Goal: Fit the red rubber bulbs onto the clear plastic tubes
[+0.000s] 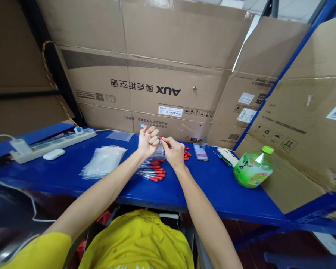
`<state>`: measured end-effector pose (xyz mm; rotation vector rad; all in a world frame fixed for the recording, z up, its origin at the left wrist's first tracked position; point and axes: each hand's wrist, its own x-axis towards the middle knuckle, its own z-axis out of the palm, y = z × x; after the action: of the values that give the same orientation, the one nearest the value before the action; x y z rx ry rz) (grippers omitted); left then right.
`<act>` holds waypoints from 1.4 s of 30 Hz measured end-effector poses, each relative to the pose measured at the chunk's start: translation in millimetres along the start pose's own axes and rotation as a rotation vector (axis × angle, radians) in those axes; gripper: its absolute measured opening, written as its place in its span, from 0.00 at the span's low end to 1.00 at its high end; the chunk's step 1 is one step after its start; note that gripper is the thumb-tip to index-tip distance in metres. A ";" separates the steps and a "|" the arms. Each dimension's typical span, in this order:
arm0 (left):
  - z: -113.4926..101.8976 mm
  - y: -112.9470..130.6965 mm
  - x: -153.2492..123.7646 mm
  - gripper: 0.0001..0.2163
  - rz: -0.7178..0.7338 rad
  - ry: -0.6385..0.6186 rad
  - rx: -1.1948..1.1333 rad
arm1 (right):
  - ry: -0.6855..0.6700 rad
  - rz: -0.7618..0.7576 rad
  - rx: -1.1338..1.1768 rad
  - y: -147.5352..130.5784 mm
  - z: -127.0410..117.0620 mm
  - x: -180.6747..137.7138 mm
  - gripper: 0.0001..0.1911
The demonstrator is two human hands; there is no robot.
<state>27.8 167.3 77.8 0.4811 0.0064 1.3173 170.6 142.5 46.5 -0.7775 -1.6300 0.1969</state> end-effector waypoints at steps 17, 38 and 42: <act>1.1 10.2 0.0 0.23 -0.034 -0.069 0.143 | -0.047 0.100 0.092 14.0 -2.9 9.5 0.13; -0.6 9.2 1.1 0.19 -0.070 -0.016 0.138 | -0.093 0.136 0.140 7.8 -7.3 6.8 0.15; 0.9 7.5 -0.2 0.20 -0.072 0.010 0.118 | -0.091 0.089 0.048 5.8 -9.1 5.9 0.14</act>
<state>21.0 168.1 81.1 0.5695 0.1090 1.2535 181.1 147.6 50.3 -0.8145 -1.6709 0.3381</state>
